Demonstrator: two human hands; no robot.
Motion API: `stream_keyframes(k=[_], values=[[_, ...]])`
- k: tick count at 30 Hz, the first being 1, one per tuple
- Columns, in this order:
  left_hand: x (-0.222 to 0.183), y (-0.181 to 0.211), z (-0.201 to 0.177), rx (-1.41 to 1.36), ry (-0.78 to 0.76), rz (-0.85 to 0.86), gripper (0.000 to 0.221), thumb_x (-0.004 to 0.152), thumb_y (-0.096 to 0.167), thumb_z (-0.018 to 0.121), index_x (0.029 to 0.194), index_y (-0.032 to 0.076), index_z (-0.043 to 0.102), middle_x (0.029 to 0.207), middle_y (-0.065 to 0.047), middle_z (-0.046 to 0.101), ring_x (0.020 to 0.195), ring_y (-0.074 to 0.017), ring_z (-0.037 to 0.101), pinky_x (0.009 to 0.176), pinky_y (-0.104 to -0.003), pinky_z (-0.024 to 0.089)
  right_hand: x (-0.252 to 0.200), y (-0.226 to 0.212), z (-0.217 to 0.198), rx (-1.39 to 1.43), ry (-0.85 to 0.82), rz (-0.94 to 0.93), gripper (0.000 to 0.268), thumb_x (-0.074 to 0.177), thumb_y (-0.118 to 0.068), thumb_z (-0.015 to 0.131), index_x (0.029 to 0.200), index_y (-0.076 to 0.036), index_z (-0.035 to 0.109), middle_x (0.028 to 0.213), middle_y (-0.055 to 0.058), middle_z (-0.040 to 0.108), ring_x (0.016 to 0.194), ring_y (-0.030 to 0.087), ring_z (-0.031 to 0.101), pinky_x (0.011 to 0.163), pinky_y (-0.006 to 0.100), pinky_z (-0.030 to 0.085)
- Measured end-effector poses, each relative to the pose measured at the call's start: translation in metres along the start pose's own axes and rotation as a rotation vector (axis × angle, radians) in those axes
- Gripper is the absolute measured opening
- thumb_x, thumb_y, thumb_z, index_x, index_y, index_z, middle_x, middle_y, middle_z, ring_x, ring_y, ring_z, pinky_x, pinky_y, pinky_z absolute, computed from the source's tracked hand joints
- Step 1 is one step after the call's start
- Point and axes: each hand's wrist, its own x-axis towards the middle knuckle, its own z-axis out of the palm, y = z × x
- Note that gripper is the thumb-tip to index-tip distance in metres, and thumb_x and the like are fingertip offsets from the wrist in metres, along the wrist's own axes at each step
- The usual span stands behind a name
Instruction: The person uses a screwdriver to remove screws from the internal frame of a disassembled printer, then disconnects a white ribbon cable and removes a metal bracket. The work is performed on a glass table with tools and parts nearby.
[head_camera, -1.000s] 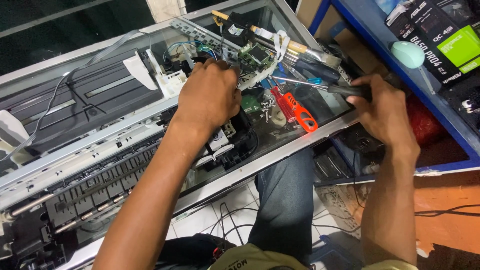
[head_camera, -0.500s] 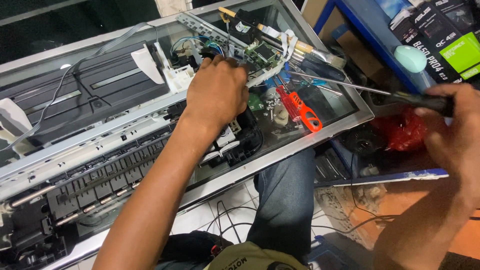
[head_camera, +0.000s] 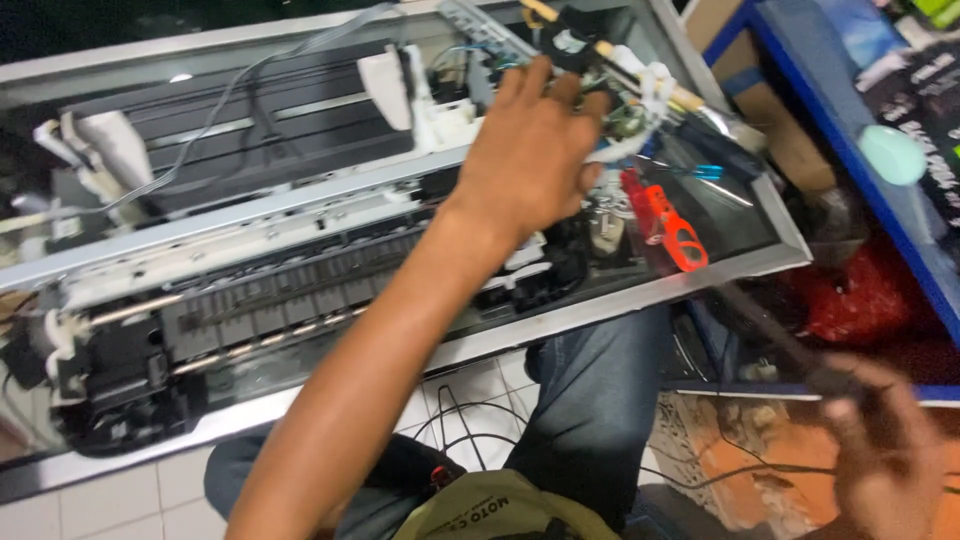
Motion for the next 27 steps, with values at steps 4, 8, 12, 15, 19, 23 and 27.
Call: stream_keyframes(k=[4,8,12,15,19,23,27], values=[[-0.031,0.012,-0.036,-0.109,0.164,-0.015,0.058,0.085,0.046,0.082,0.124,0.007,0.066,0.120,-0.017,0.066,0.116,-0.0401,0.053,0.097,-0.052,0.046,-0.030,-0.042,0.043,-0.004,-0.187,0.144,0.043,0.092,-0.027,0.060,0.127,-0.004,0.066,0.129,0.012,0.069,0.118,0.023,0.063,0.106,0.034,0.042],[-0.096,0.013,-0.089,-0.457,0.403,-0.081,0.035,0.102,0.024,0.067,0.127,0.000,0.061,0.126,-0.015,0.065,0.116,-0.0352,0.056,0.097,-0.051,0.049,-0.053,-0.051,0.087,0.285,-0.491,0.242,0.043,0.088,-0.028,0.064,0.124,-0.005,0.068,0.117,0.013,0.082,0.110,0.022,0.075,0.101,0.035,0.051],[-0.166,0.020,-0.122,-0.736,0.551,-0.590,0.010,0.102,0.010,0.064,0.103,0.008,0.074,0.099,-0.003,0.076,0.075,-0.0094,0.062,0.062,-0.022,0.043,-0.061,-0.137,0.133,0.652,-0.980,0.393,0.054,0.091,-0.046,0.066,0.115,0.001,0.076,0.091,0.014,0.079,0.090,0.023,0.074,0.089,0.033,0.049],[-0.204,0.015,-0.104,-0.852,0.466,-0.809,0.020,0.102,0.021,0.061,0.103,0.008,0.076,0.085,0.001,0.074,0.069,-0.0072,0.063,0.061,-0.021,0.050,-0.075,-0.170,0.165,0.964,-1.212,0.502,0.043,0.101,-0.034,0.062,0.119,0.003,0.051,0.105,0.021,0.070,0.080,0.030,0.074,0.078,0.040,0.059],[-0.220,0.005,-0.090,-0.931,0.437,-0.859,0.034,0.103,0.030,0.053,0.110,0.004,0.074,0.093,-0.004,0.079,0.069,-0.0096,0.070,0.063,-0.023,0.058,-0.085,-0.196,0.185,0.922,-1.190,0.813,0.044,0.094,-0.033,0.066,0.118,0.002,0.053,0.100,0.023,0.068,0.074,0.033,0.068,0.073,0.042,0.053],[-0.225,-0.003,-0.078,-0.787,0.414,-0.933,0.024,0.102,0.028,0.061,0.097,0.010,0.076,0.061,0.008,0.056,0.052,-0.0027,0.044,0.047,-0.022,0.033,-0.090,-0.206,0.193,0.834,-1.351,0.757,0.038,0.097,-0.032,0.064,0.118,-0.003,0.052,0.107,0.017,0.068,0.082,0.027,0.072,0.080,0.039,0.057],[-0.218,-0.013,-0.080,-0.670,0.233,-0.963,0.039,0.102,0.030,0.062,0.066,0.014,0.056,0.049,0.004,0.047,0.049,-0.0110,0.036,0.052,-0.031,0.034,-0.090,-0.214,0.194,0.796,-1.418,0.670,0.046,0.097,-0.034,0.064,0.130,-0.004,0.055,0.109,0.014,0.071,0.087,0.022,0.073,0.085,0.035,0.056]])
